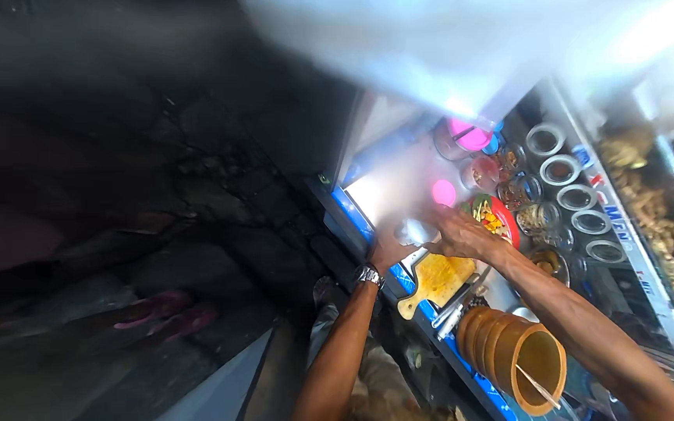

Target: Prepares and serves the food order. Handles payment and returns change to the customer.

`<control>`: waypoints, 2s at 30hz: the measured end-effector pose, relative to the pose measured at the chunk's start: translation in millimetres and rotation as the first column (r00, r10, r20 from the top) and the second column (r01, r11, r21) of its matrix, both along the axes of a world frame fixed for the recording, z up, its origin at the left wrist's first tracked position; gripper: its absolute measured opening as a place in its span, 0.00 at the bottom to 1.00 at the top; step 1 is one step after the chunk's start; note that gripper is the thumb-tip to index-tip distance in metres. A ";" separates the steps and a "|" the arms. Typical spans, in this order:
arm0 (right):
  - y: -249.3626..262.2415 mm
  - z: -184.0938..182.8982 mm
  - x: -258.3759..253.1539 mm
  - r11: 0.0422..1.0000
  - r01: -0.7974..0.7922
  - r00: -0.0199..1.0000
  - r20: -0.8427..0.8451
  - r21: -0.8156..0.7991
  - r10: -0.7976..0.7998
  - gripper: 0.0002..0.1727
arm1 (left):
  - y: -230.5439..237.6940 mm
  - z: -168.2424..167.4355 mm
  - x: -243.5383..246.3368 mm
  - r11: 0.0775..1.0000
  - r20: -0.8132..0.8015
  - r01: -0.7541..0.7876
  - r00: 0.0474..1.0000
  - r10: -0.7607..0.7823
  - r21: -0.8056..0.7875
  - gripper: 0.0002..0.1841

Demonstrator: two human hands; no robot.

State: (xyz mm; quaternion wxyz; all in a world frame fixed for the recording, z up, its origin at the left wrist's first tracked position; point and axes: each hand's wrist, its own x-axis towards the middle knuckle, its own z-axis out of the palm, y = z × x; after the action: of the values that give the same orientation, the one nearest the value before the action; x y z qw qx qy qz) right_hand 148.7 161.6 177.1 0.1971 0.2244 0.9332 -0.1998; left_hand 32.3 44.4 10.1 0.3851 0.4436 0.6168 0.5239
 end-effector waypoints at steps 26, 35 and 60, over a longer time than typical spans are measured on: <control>-4.4 3.0 3.4 0.996 0.080 0.990 -0.115 -0.050 -0.086 0.43 | -12.3 3.4 -9.3 1.000 0.021 0.024 0.999 -0.024 0.008 0.45; -3.6 1.0 10.4 0.995 0.098 0.984 -0.155 0.031 -0.092 0.43 | -29.0 23.5 -12.6 0.981 0.196 -0.171 0.963 0.186 -0.088 0.21; -13.9 -7.0 11.8 0.988 0.134 0.982 -0.142 0.074 -0.123 0.43 | -27.8 51.3 -29.4 0.952 0.610 0.098 0.785 0.106 -0.291 0.14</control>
State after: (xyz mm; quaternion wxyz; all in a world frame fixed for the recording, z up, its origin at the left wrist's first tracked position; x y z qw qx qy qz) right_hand 160.6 147.7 170.1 0.1096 0.2778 0.9356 -0.1881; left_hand 2.9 16.6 61.4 0.6291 0.1805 0.5309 0.5383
